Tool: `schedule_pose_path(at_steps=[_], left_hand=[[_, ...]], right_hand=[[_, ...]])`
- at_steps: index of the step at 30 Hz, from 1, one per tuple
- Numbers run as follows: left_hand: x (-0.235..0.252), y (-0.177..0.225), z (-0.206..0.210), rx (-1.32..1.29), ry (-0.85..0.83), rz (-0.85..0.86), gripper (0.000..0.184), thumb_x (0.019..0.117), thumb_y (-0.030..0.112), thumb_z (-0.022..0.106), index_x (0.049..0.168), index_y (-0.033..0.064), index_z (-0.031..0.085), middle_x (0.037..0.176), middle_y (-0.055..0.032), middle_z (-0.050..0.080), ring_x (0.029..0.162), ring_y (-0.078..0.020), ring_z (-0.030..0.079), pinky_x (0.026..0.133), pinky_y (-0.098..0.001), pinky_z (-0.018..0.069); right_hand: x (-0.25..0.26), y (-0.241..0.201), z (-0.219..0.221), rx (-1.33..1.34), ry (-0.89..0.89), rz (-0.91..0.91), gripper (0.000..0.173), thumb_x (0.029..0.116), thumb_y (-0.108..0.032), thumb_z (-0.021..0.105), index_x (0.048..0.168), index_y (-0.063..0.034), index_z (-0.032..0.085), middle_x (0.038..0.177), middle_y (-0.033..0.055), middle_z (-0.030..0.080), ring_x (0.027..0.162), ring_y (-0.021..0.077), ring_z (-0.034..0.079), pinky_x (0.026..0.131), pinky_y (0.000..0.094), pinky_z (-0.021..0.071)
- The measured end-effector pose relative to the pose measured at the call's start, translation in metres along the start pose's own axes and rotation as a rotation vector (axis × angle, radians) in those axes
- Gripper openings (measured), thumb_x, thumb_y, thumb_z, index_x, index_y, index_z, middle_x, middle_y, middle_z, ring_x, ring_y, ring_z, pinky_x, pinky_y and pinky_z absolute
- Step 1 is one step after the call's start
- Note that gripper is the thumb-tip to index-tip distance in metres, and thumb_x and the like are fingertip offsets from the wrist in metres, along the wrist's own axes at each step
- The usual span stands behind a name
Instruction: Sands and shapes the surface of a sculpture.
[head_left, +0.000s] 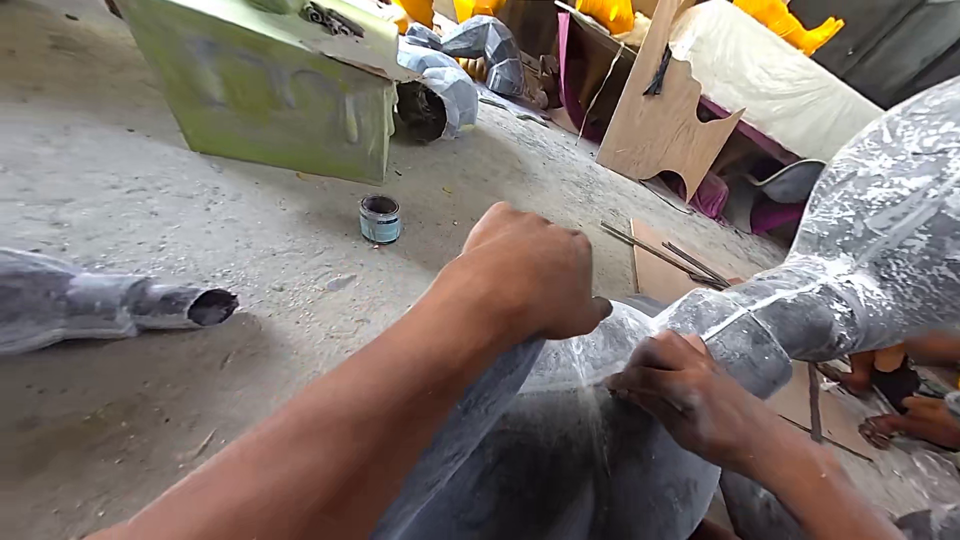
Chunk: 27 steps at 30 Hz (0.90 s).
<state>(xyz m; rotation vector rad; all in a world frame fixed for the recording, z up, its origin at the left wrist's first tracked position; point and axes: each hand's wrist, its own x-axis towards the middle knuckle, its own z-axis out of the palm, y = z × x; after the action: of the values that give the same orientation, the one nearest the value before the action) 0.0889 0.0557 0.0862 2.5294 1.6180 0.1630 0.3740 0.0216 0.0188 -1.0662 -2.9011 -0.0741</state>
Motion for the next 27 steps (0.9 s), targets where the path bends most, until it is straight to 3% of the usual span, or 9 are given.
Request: schedule_pose_path(at_steps=[3, 7, 11, 13, 15, 19, 21, 24, 27], left_hand=[[0.002, -0.001, -0.002, -0.004, 0.004, -0.009, 0.054, 0.0896, 0.074, 0.054, 0.077, 0.0236, 0.066, 0.068, 0.0016, 0.060, 0.067, -0.0194, 0.059, 0.064, -0.0471, 0.0420], [0.002, -0.005, -0.004, -0.039, 0.004, -0.009, 0.053, 0.0894, 0.073, 0.056, 0.078, 0.0229, 0.067, 0.069, 0.0013, 0.060, 0.068, -0.0199, 0.060, 0.064, -0.0480, 0.0430], [0.000, -0.005, -0.003, -0.042, 0.025, 0.000, 0.051, 0.0900, 0.071, 0.058, 0.076, 0.0218, 0.063, 0.068, 0.0006, 0.057, 0.066, -0.0194, 0.058, 0.063, -0.0456, 0.0408], [-0.001, -0.004, -0.003, -0.035, 0.038, 0.002, 0.050, 0.0905, 0.070, 0.058, 0.078, 0.0216, 0.065, 0.068, 0.0005, 0.058, 0.067, -0.0199, 0.059, 0.062, -0.0461, 0.0416], [-0.002, -0.003, -0.004, -0.034, 0.042, 0.000, 0.051, 0.0915, 0.070, 0.057, 0.076, 0.0213, 0.064, 0.067, -0.0003, 0.058, 0.067, -0.0214, 0.059, 0.061, -0.0478, 0.0413], [-0.001, -0.003, -0.006, -0.037, 0.027, -0.015, 0.051, 0.0892, 0.071, 0.059, 0.076, 0.0222, 0.064, 0.068, 0.0001, 0.058, 0.068, -0.0210, 0.059, 0.063, -0.0481, 0.0421], [-0.002, -0.002, -0.005, -0.017, 0.034, -0.008, 0.052, 0.0888, 0.071, 0.059, 0.076, 0.0214, 0.063, 0.068, 0.0005, 0.057, 0.066, -0.0199, 0.058, 0.061, -0.0457, 0.0413], [-0.005, 0.002, -0.003, -0.019, 0.045, 0.003, 0.050, 0.0910, 0.069, 0.059, 0.075, 0.0209, 0.063, 0.067, -0.0006, 0.057, 0.066, -0.0218, 0.058, 0.060, -0.0475, 0.0407], [-0.004, 0.002, -0.005, -0.050, 0.024, -0.032, 0.050, 0.0911, 0.069, 0.059, 0.075, 0.0219, 0.063, 0.066, -0.0006, 0.056, 0.066, -0.0225, 0.059, 0.060, -0.0487, 0.0411]], right_hand=[[0.018, -0.028, 0.006, -0.121, 0.015, 0.015, 0.027, 0.1029, -0.030, 0.051, 0.114, -0.0349, 0.074, 0.095, -0.0088, 0.065, 0.092, 0.0133, 0.061, 0.076, 0.0385, 0.0488], [0.007, -0.059, 0.009, -0.115, 0.082, 0.266, 0.029, 0.1031, -0.043, 0.052, 0.110, -0.0280, 0.076, 0.087, -0.0013, 0.067, 0.079, 0.0160, 0.067, 0.067, 0.0388, 0.0560], [0.015, -0.097, 0.042, -0.021, 0.354, 0.491, 0.024, 0.0992, -0.033, 0.061, 0.107, -0.0181, 0.078, 0.095, 0.0007, 0.068, 0.084, 0.0117, 0.066, 0.070, 0.0287, 0.0574], [0.038, -0.094, 0.052, -0.138, 0.457, 0.573, 0.025, 0.0974, -0.031, 0.058, 0.099, -0.0166, 0.079, 0.088, 0.0001, 0.066, 0.083, 0.0164, 0.063, 0.069, 0.0323, 0.0529], [0.047, -0.094, 0.052, -0.175, 0.426, 0.654, 0.024, 0.0979, -0.031, 0.056, 0.100, -0.0170, 0.075, 0.086, 0.0006, 0.062, 0.082, 0.0192, 0.063, 0.066, 0.0367, 0.0531], [0.017, -0.124, 0.053, -0.163, 0.437, 0.690, 0.024, 0.0961, -0.030, 0.063, 0.108, -0.0144, 0.079, 0.094, 0.0061, 0.068, 0.083, 0.0202, 0.066, 0.067, 0.0351, 0.0560], [0.021, -0.119, 0.056, -0.174, 0.496, 0.668, 0.022, 0.0943, -0.027, 0.064, 0.103, -0.0145, 0.080, 0.094, 0.0057, 0.067, 0.081, 0.0180, 0.065, 0.064, 0.0326, 0.0545], [0.051, -0.094, 0.056, -0.207, 0.495, 0.676, 0.019, 0.0951, -0.025, 0.060, 0.095, -0.0154, 0.076, 0.091, 0.0052, 0.063, 0.074, 0.0215, 0.063, 0.058, 0.0396, 0.0524], [0.037, -0.106, 0.055, -0.240, 0.437, 0.685, 0.023, 0.0987, -0.029, 0.058, 0.105, -0.0174, 0.077, 0.097, 0.0049, 0.066, 0.081, 0.0219, 0.065, 0.063, 0.0395, 0.0548]])
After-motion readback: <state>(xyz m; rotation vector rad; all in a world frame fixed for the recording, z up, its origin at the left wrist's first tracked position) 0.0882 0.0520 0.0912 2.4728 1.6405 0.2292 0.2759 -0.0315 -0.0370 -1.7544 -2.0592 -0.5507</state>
